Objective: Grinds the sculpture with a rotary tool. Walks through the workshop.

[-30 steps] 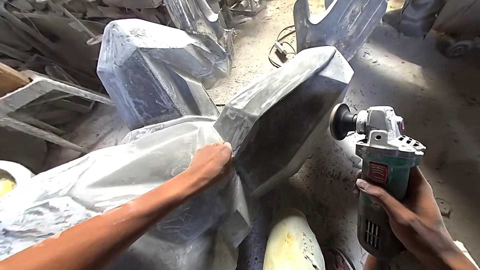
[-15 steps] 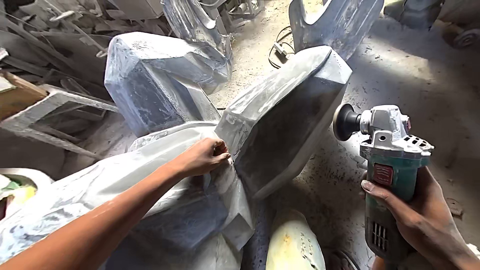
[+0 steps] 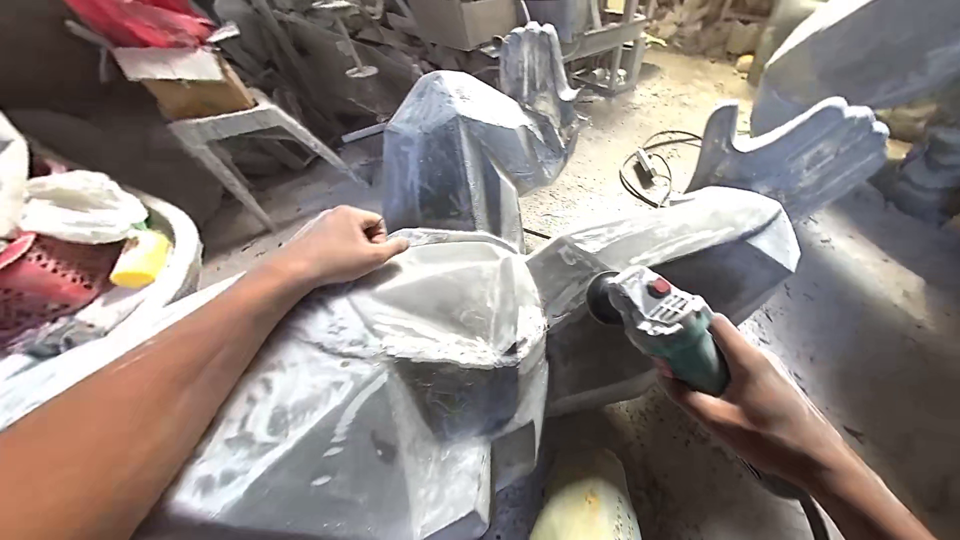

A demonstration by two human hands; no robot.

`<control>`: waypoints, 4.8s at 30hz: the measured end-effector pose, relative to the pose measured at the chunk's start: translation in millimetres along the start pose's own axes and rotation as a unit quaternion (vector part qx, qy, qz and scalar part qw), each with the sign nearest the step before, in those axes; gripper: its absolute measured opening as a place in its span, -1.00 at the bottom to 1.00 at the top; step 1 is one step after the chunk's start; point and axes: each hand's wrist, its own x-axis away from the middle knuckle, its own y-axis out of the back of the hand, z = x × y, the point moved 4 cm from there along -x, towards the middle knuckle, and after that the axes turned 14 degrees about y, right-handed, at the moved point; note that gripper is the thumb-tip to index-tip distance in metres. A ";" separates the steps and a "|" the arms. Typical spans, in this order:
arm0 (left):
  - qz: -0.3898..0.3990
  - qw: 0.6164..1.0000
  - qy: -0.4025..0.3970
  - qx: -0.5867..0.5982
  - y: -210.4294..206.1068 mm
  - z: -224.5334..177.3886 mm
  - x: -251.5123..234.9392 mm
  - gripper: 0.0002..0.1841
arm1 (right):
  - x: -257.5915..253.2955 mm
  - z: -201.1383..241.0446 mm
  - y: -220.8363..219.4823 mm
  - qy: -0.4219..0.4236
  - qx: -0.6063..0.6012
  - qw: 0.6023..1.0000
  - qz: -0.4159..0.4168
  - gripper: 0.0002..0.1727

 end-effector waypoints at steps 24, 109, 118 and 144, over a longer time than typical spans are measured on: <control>0.042 0.996 0.074 0.005 -0.1 -2.7 1.7 -0.56 | -108.6 108.0 -36.4 0.029 0.342 0.874 0.344 -0.51; 0.015 0.951 0.114 0.286 6.4 16.6 2.4 -0.36 | -43.8 81.6 -137.3 0.402 -0.004 0.914 0.044 -0.25; 0.012 0.950 0.115 0.290 6.8 15.0 1.7 -0.37 | 7.0 35.1 -173.1 0.412 0.018 0.910 0.046 -0.21; 0.012 0.940 0.128 0.317 8.9 19.6 0.7 -0.38 | -37.3 93.6 -151.4 0.366 -0.021 0.929 -0.056 -0.26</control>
